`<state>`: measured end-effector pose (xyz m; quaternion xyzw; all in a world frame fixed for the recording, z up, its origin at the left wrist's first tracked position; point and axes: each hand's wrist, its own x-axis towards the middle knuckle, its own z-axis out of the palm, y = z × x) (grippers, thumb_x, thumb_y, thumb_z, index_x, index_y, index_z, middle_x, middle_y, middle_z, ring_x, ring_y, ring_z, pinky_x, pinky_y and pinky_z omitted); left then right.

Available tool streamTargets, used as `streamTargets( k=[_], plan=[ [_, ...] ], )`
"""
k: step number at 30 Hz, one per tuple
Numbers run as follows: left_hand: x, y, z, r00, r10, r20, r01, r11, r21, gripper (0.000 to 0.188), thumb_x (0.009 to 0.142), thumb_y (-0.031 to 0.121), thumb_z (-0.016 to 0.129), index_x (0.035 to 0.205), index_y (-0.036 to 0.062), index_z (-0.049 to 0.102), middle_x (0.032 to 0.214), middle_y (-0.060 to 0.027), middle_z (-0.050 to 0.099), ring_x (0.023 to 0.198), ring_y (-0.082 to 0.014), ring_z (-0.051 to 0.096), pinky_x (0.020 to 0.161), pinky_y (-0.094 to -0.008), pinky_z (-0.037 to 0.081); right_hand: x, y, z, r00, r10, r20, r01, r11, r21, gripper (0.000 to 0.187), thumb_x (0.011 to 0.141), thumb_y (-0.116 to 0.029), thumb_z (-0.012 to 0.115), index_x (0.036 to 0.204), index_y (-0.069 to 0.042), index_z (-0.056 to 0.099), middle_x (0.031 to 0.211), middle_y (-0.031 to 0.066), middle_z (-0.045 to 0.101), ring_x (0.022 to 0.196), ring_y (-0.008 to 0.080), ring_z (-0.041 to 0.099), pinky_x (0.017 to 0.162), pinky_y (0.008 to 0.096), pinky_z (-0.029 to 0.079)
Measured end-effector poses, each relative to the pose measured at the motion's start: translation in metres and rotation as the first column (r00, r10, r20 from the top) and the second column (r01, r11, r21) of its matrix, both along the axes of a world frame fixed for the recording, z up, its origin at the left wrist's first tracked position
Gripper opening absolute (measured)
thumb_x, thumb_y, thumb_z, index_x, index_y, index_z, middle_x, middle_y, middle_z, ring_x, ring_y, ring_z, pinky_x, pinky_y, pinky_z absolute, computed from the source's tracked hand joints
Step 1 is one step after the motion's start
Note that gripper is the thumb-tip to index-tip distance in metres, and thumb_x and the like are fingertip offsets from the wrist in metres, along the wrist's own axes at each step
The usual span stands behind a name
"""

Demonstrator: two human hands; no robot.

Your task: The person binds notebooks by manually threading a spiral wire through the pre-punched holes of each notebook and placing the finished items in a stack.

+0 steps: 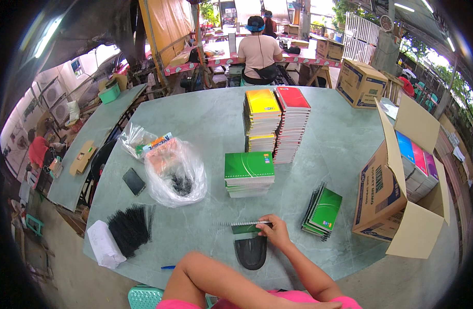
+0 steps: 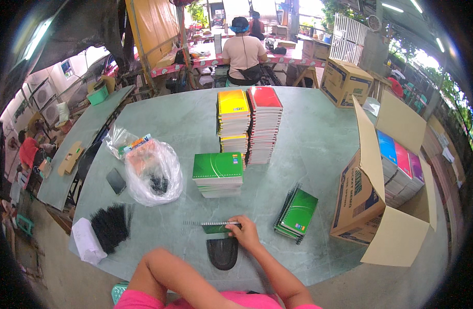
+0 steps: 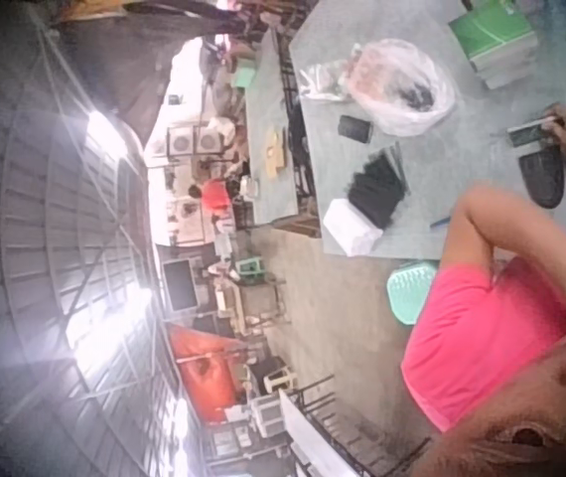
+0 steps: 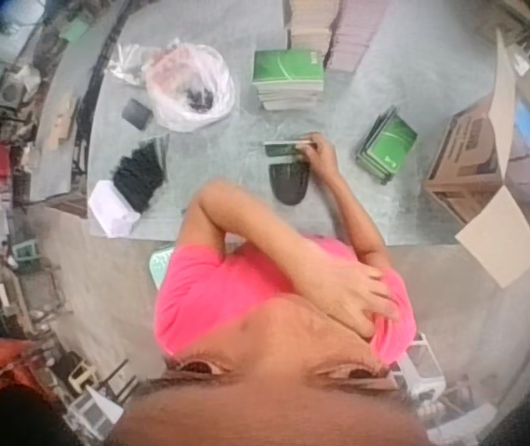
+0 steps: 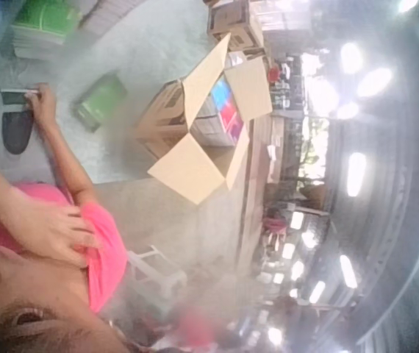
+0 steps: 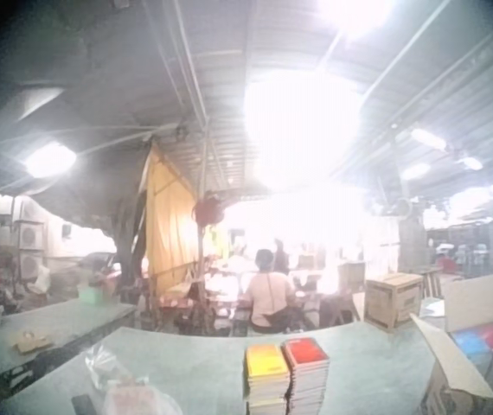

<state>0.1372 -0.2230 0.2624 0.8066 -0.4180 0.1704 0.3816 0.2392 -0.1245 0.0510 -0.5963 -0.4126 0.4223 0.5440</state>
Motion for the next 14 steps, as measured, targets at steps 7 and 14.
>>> streamTargets(
  k=[7,14],
  plan=[
    [0.009,-0.010,0.005,0.989,-0.140,-0.056,0.127,0.973,-0.191,0.022,0.084,0.027,0.047,0.099,0.0149,0.059,0.105,-0.0195,0.048,0.098,-0.0366,0.048,0.080,-0.0466,0.039,-0.003,0.005,-0.010,0.992,0.035,0.125,-0.041,0.998,0.048,0.021,0.078,0.000,0.067,0.096,0.002,0.058,0.084,0.0073,0.057,0.061,0.0118,0.061,0.053,0.0229,0.052],
    [-0.004,0.006,0.020,0.958,-0.133,-0.256,0.096,0.983,-0.154,0.035,0.085,0.028,0.048,0.117,0.0157,0.052,0.131,-0.0206,0.036,0.115,-0.0366,0.041,0.088,-0.0536,0.035,-0.007,0.002,-0.019,0.998,-0.062,-0.033,0.062,0.998,0.008,0.027,0.075,-0.004,0.071,0.097,0.003,0.058,0.087,0.0079,0.058,0.061,0.0129,0.061,0.055,0.0233,0.052]
  ],
)
